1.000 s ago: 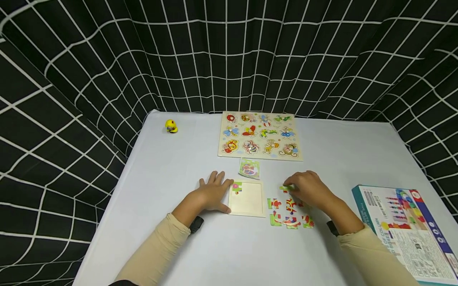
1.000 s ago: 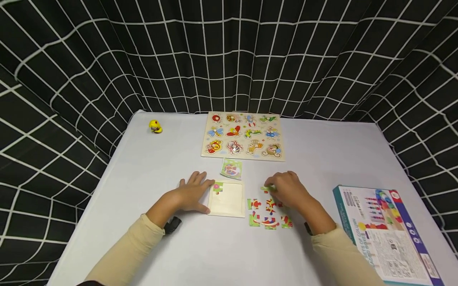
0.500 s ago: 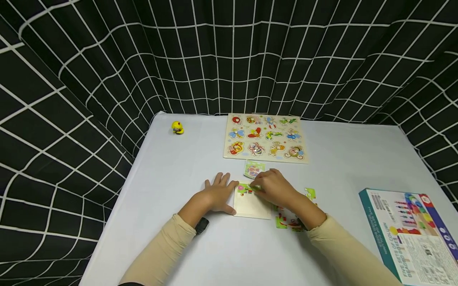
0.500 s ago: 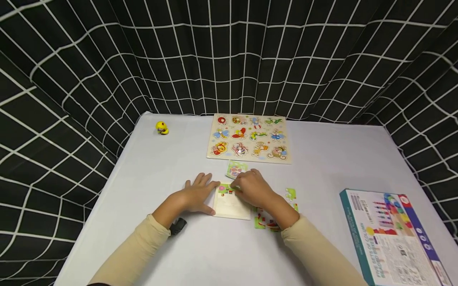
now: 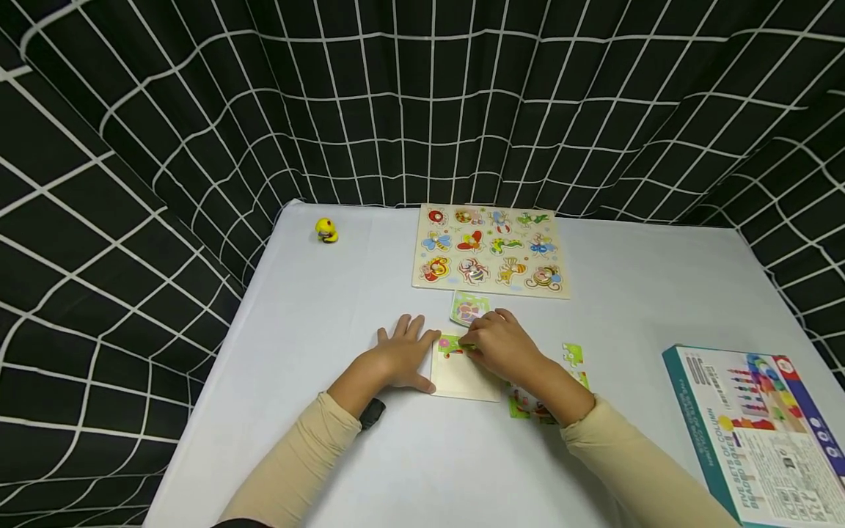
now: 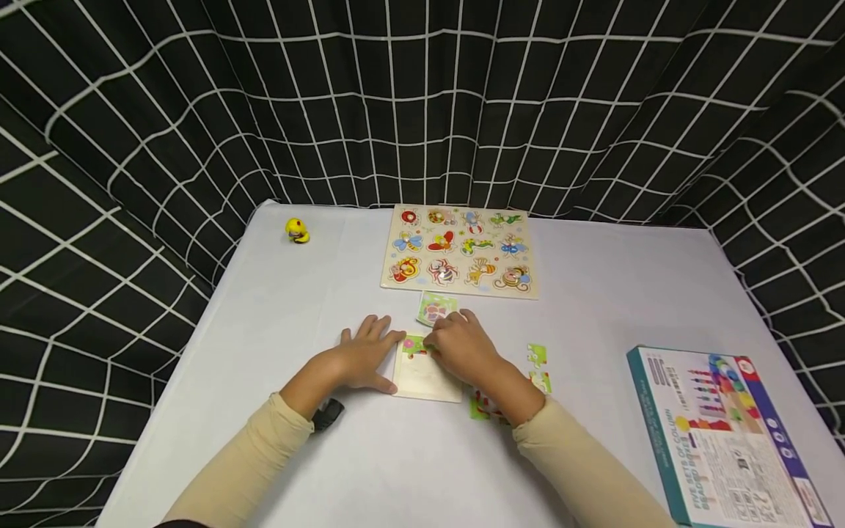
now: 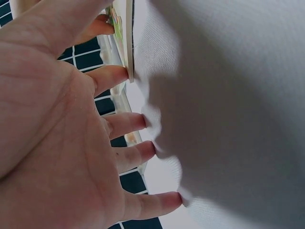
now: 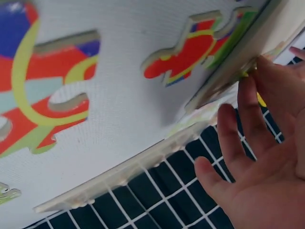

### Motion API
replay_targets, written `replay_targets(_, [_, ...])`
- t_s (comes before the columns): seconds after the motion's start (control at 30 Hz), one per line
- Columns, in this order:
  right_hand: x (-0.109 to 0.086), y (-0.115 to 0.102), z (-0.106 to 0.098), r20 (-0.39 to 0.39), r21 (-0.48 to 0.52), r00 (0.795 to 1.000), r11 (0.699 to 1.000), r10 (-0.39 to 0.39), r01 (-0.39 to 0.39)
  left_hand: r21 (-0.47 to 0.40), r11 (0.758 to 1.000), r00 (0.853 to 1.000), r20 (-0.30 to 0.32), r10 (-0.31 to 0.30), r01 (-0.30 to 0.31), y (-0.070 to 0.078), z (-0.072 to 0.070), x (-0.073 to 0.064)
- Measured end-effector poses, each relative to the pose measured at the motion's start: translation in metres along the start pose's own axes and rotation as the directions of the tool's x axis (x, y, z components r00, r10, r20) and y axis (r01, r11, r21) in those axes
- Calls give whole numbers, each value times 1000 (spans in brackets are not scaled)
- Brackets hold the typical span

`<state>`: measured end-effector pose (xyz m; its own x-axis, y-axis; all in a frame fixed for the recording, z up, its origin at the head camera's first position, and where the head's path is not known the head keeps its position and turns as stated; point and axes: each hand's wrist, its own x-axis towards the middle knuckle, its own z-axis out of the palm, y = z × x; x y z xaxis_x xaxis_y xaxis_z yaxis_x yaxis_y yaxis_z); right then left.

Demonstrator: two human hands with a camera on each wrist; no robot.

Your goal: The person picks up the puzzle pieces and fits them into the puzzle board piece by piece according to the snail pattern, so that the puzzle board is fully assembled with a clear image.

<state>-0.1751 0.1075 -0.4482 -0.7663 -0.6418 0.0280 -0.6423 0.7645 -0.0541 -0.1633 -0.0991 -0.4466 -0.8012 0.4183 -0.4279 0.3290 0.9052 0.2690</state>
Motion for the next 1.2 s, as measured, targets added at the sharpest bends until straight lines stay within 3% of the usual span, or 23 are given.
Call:
replay_targets(0.17, [-7, 5, -5, 87, 126, 996, 992, 8, -19, -14, 1000, 1000, 15, 3, -2, 2, 3, 1])
replay_targets(0.3, [-17, 17, -14, 135, 338, 991, 940, 1, -47, -30, 1000, 1000, 7, 8, -8, 2, 6, 1])
replay_targets(0.4, [-27, 33, -20, 123, 402, 992, 912, 35, -82, -44, 999, 1000, -1, 15, -15, 0, 6, -1])
replay_targets(0.57, [-44, 64, -23, 65, 293, 983, 939, 171, -182, -56, 998, 1000, -7, 3, -3, -8, 5, -7])
replay_targets(0.73, [-67, 87, -21, 74, 226, 960, 933, 271, -281, -70, 998, 1000, -4, -4, 3, -12, 3, -11])
replay_targets(0.93, [-92, 98, -15, 115, 202, 940, 919, 320, -338, -55, 998, 1000, -14, 15, -16, -11, 1, -10])
replay_targets(1.2, [-106, 104, -14, 80, 183, 925, 907, 372, -380, -59, 997, 998, -17, 54, -55, -1, 0, -4])
